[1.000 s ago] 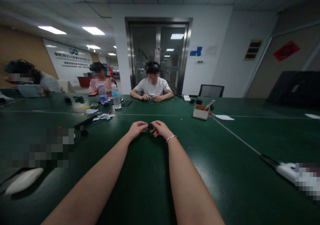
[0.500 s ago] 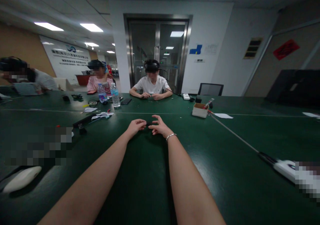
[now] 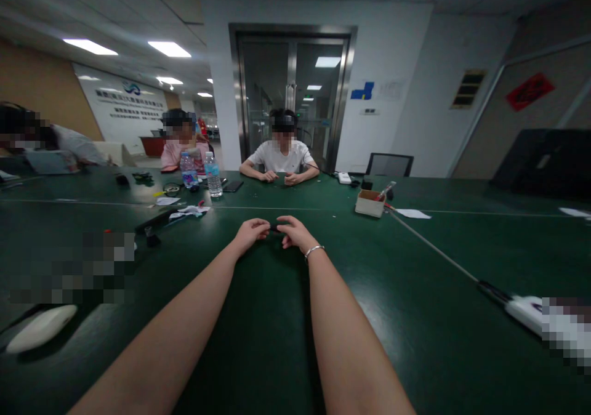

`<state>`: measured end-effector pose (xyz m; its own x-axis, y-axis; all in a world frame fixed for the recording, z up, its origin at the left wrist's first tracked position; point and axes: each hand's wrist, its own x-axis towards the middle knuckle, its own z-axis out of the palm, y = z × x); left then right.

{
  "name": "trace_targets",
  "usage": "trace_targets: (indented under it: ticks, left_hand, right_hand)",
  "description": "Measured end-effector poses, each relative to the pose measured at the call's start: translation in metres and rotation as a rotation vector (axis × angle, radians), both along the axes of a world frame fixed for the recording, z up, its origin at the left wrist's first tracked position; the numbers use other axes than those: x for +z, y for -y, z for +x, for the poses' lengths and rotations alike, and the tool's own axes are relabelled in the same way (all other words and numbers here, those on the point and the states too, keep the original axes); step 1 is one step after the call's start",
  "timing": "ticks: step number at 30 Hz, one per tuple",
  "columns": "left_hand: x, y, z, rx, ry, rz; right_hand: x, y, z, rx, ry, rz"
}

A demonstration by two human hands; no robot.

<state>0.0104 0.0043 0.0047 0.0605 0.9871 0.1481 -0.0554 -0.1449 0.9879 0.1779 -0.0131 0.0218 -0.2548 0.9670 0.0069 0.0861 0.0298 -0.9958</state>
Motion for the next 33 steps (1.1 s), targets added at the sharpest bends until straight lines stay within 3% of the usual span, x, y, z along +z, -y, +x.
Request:
trace_targets:
  ticks: [23, 33]
  left_hand:
    - [-0.003, -0.002, 0.000, -0.022, -0.031, 0.014]
    - [-0.008, -0.006, -0.001, -0.078, -0.178, 0.053]
  right_hand:
    - [-0.006, -0.006, 0.002, 0.001, -0.019, -0.025]
    - [-0.011, -0.010, 0.004, 0.070, 0.000, 0.010]
